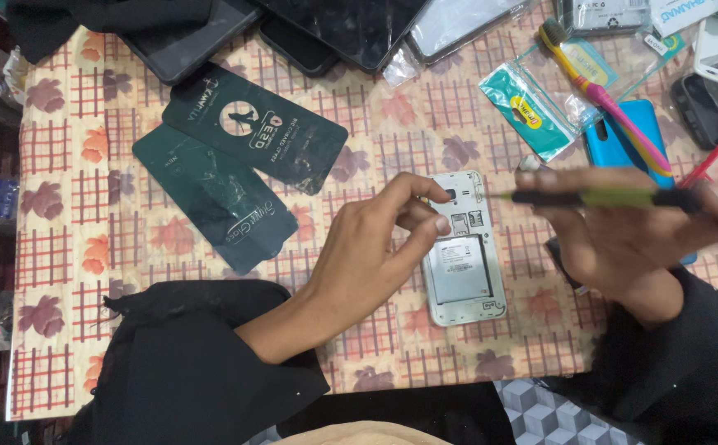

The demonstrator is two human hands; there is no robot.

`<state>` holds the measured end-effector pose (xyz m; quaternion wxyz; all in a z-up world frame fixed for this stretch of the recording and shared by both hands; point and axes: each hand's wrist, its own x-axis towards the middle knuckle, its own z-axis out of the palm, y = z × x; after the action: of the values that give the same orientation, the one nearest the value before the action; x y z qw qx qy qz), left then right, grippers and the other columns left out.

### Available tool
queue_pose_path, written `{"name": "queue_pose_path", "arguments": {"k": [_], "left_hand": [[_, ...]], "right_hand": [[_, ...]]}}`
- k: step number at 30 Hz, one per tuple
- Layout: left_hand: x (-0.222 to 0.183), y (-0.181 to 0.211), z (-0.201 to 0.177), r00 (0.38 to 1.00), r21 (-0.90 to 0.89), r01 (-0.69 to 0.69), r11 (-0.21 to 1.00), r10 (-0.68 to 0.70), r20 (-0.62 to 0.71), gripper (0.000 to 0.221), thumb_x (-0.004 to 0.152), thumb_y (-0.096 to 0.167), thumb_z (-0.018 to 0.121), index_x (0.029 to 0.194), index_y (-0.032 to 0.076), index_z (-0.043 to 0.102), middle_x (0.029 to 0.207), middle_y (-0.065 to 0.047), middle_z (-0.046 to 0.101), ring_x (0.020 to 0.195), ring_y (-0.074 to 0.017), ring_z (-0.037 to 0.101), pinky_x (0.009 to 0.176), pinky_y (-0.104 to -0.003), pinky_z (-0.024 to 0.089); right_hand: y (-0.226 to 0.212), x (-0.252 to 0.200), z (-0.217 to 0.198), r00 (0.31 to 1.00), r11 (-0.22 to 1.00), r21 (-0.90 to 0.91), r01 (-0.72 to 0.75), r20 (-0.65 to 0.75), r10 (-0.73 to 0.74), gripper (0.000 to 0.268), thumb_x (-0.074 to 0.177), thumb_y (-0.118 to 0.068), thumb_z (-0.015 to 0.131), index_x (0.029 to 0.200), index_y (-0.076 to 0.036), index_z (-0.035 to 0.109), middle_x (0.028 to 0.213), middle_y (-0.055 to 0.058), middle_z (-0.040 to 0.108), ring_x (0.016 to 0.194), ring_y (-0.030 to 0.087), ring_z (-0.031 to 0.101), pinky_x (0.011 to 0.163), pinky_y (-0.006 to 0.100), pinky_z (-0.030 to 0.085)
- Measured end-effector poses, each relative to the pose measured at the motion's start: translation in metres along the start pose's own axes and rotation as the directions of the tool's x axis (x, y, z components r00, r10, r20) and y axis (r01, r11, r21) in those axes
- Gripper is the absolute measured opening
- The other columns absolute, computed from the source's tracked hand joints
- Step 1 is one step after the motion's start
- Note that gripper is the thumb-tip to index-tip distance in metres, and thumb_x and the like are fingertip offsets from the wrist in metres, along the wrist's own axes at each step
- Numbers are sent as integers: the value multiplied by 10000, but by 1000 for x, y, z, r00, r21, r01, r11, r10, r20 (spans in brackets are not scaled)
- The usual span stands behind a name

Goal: The person uses a screwdriver to remove screws from the back of a white smartphone and then pries off the back cover, exposing the internal components. The back cover is set aside on the table.

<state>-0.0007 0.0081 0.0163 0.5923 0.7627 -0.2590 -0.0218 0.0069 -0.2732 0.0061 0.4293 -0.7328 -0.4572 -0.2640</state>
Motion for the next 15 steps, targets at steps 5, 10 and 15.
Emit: {"name": "queue_pose_path", "arguments": {"k": [5, 10, 15], "left_hand": [[-2, 12, -10, 998, -11, 24, 1000, -24, -56, 190, 978, 106, 598, 1140, 20, 644, 924, -70, 819, 859, -156, 815, 618, -306, 541], [3, 20, -20, 991, 7, 11, 1000, -10, -134, 170, 989, 115, 610, 1129, 31, 657, 898, -54, 816, 811, -114, 806, 591, -317, 520], [4, 22, -31, 997, 237, -40, 971, 56, -61, 143, 960, 123, 645, 1074, 39, 671, 834, -59, 789, 696, -179, 759, 596, -351, 553]], "right_hand": [[16, 14, 11, 995, 973, -220, -65, 58, 79, 937, 859, 292, 604, 1428, -205, 50, 1098, 296, 635, 949, 379, 752, 851, 435, 686], [4, 38, 23, 986, 972, -202, -124, 85, 143, 845, 894, 284, 576, 1384, -175, 63, 1114, 310, 646, 969, 383, 751, 873, 434, 674], [-9, 45, 23, 969, 959, -179, -217, 81, 235, 813, 907, 283, 568, 1342, -180, 60, 1111, 321, 624, 982, 380, 751, 882, 450, 687]]}}
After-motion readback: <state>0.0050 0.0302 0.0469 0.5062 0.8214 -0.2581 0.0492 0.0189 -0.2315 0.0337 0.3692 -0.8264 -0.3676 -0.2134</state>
